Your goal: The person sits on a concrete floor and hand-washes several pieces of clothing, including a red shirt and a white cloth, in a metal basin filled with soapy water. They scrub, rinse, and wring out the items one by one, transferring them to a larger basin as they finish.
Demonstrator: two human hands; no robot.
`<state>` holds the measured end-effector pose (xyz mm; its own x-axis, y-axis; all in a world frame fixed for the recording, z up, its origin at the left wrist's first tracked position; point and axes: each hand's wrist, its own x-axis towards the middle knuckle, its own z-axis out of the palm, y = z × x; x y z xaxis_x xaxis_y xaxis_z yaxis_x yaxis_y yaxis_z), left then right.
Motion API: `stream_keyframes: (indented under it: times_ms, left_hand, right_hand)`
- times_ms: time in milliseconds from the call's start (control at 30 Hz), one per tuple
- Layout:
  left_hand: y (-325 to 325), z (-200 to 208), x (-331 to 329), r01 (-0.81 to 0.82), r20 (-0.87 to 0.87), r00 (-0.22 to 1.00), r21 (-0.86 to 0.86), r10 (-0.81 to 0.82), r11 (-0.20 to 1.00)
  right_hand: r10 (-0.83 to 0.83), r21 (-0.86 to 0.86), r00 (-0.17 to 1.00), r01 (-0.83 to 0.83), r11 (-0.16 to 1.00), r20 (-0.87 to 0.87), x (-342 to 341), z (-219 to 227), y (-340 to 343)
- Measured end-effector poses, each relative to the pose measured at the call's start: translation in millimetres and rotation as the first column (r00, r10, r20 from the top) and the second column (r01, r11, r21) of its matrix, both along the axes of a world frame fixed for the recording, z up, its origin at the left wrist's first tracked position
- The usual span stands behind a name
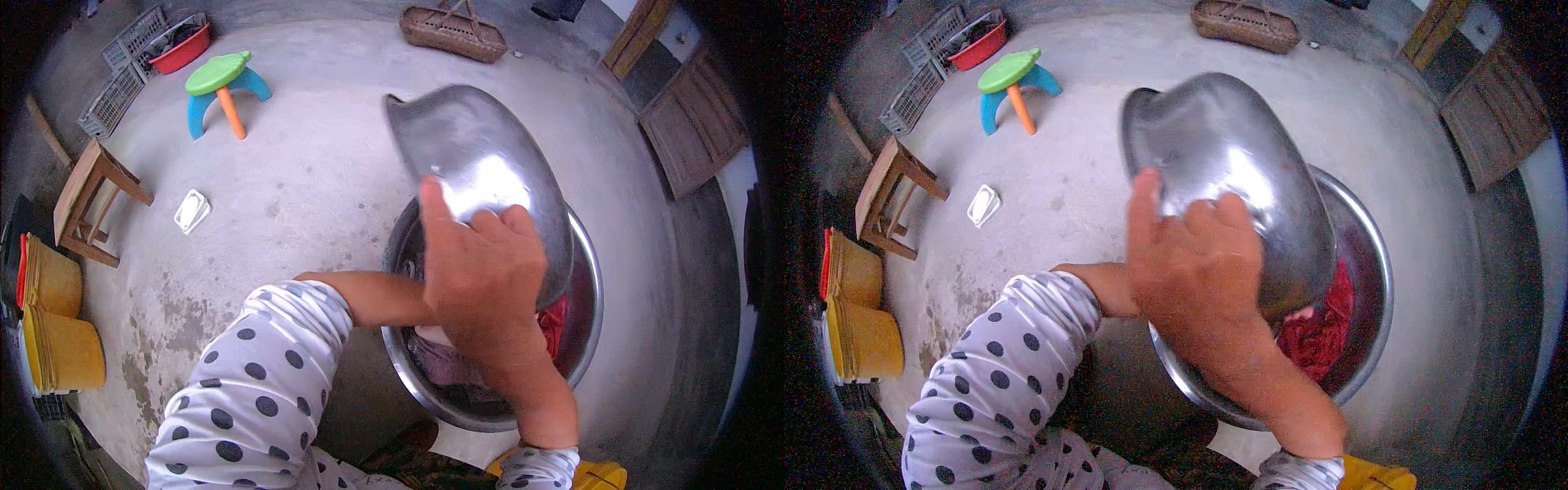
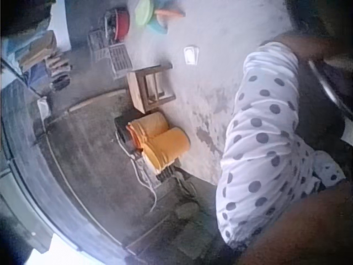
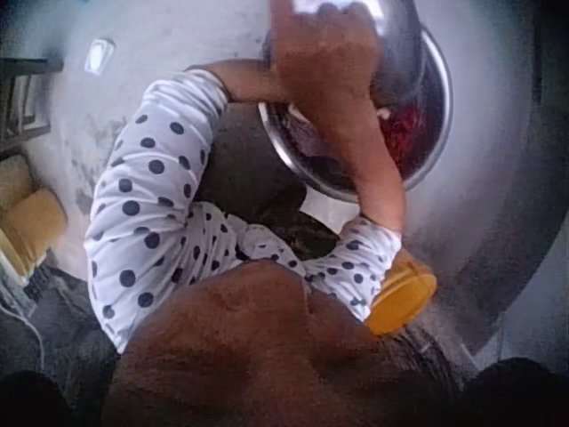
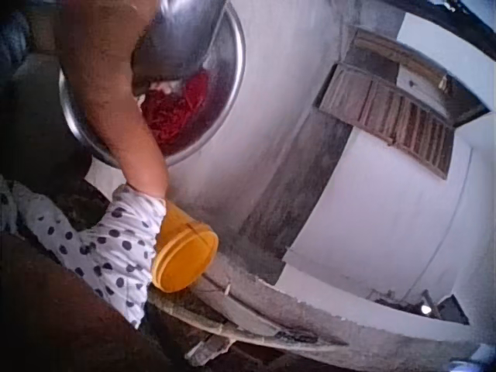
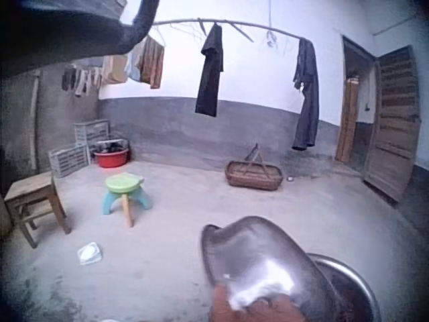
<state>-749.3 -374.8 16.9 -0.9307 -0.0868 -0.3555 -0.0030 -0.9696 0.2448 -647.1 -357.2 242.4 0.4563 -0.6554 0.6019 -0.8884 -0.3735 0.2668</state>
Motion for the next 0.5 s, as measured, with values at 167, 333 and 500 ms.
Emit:
stream_keyframes:
  times_ms: [167, 333, 500]
  left_hand:
    - [-81, -18, 23, -0.280, -0.017, 0.959, 0.120, 0.284, 0.953]
    - [-190, 4, 65, -0.406, -0.259, 0.819, 0.368, 0.512, 0.837]
    - [-288, 22, 153, -0.429, -0.413, 0.640, 0.507, 0.648, 0.747]
  right_hand:
    - [0.230, -0.271, 0.968, -0.195, 0.943, 0.103, 26, -7, -52]
    - [0.163, -0.302, 0.942, -0.071, 0.951, 0.292, 0, -8, -88]
    - [-0.064, 0.027, 0.697, 0.064, 0.998, 0.715, -68, -50, -88]
